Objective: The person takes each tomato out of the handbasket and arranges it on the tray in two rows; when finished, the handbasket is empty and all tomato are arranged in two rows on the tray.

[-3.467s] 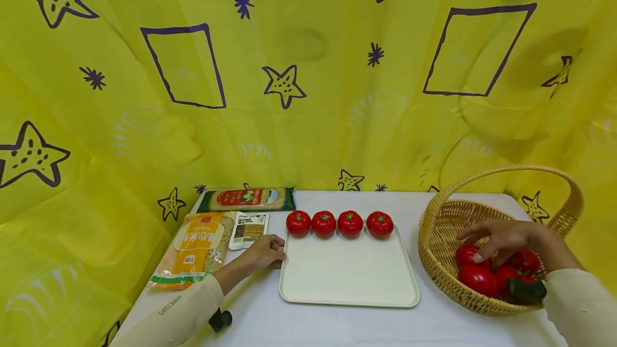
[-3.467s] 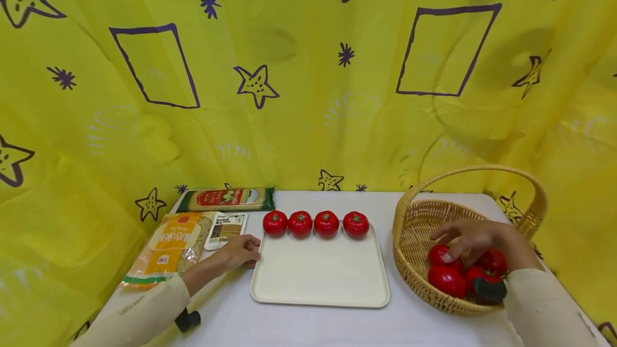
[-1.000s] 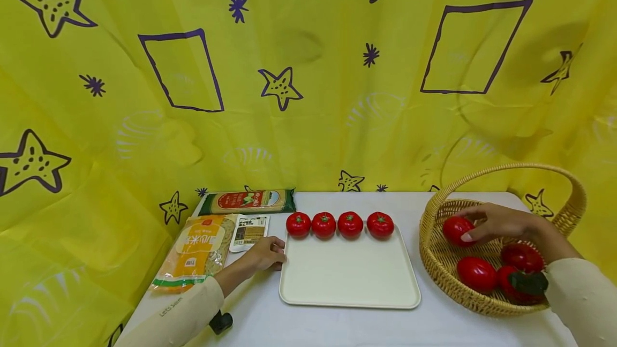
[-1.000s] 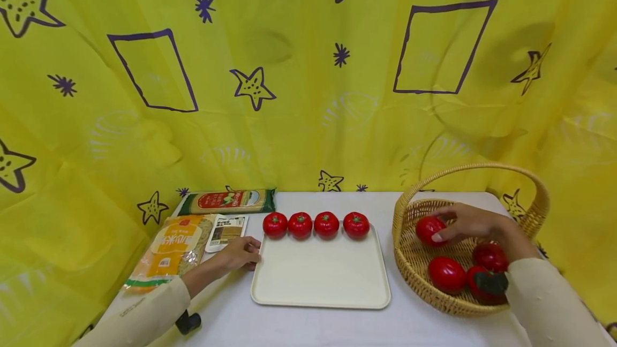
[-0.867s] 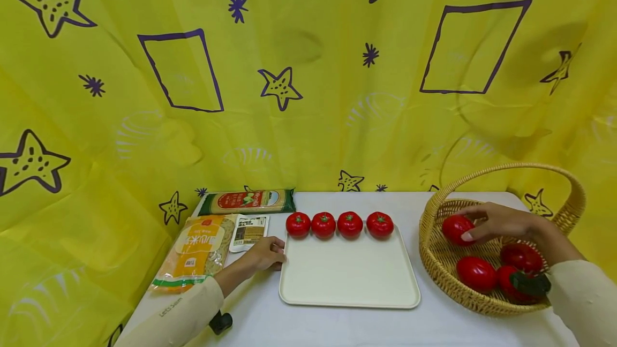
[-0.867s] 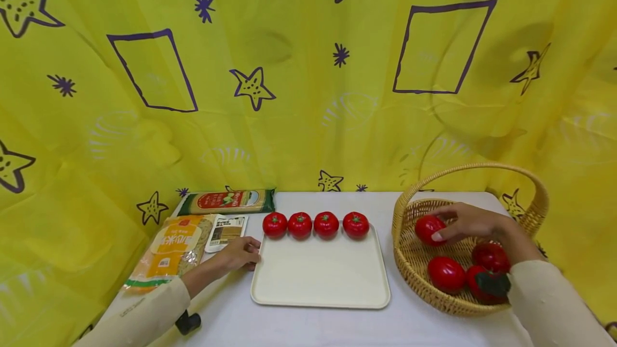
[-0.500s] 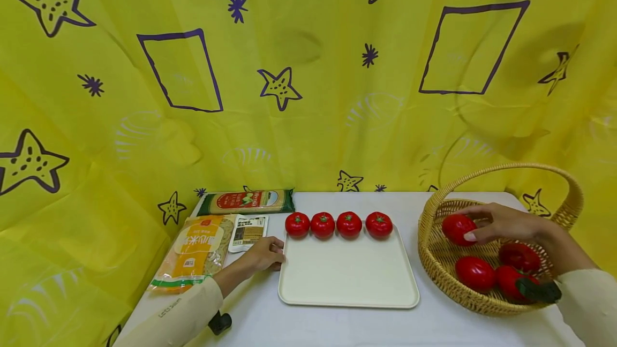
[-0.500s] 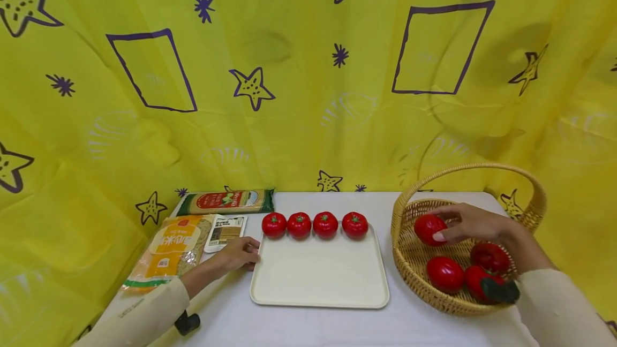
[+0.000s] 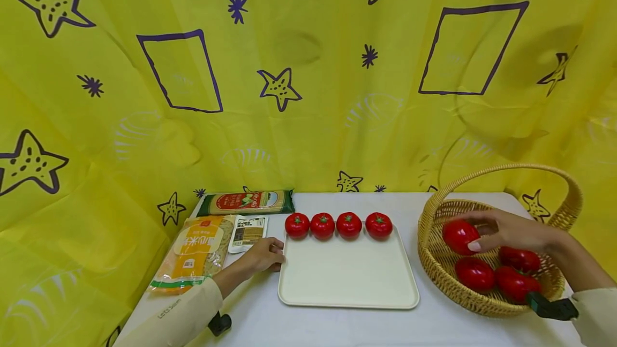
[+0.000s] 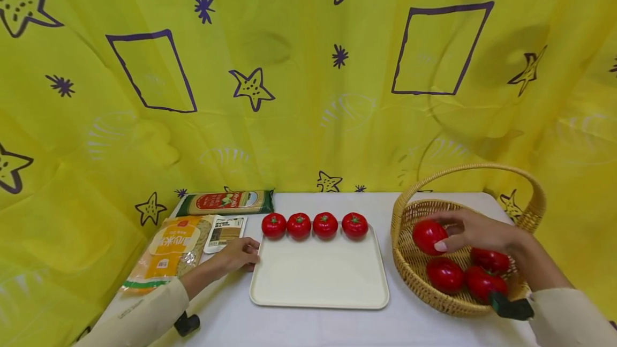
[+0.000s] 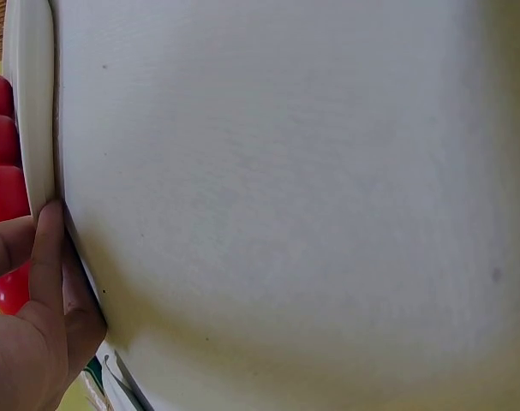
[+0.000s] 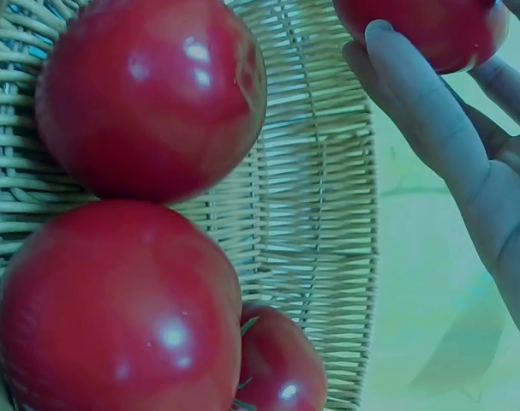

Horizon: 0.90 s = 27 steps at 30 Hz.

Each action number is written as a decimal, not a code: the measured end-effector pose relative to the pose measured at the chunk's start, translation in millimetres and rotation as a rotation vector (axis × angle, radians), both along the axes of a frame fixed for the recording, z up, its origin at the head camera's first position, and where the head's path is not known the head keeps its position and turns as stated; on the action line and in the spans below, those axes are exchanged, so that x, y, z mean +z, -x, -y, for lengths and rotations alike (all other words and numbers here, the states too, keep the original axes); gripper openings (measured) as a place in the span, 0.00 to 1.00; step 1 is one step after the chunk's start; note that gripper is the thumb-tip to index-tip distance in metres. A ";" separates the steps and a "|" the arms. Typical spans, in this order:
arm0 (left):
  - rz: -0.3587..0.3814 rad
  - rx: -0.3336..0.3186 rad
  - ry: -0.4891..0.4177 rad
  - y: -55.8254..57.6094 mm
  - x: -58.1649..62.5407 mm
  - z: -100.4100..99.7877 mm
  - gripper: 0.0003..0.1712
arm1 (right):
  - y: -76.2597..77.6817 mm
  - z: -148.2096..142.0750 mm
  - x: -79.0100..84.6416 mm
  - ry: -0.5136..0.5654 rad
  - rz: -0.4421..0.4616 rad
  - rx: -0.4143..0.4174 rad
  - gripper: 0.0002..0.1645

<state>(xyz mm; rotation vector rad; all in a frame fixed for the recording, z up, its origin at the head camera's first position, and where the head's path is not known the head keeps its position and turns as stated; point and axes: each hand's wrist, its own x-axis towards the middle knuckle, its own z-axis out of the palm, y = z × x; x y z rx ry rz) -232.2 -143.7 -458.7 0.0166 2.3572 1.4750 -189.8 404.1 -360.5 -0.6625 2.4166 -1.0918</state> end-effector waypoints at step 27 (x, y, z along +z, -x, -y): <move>0.001 0.007 0.017 0.2 0.1 1.5 0.17 | -32.6 59.4 -5.6 0.236 0.250 0.152 0.33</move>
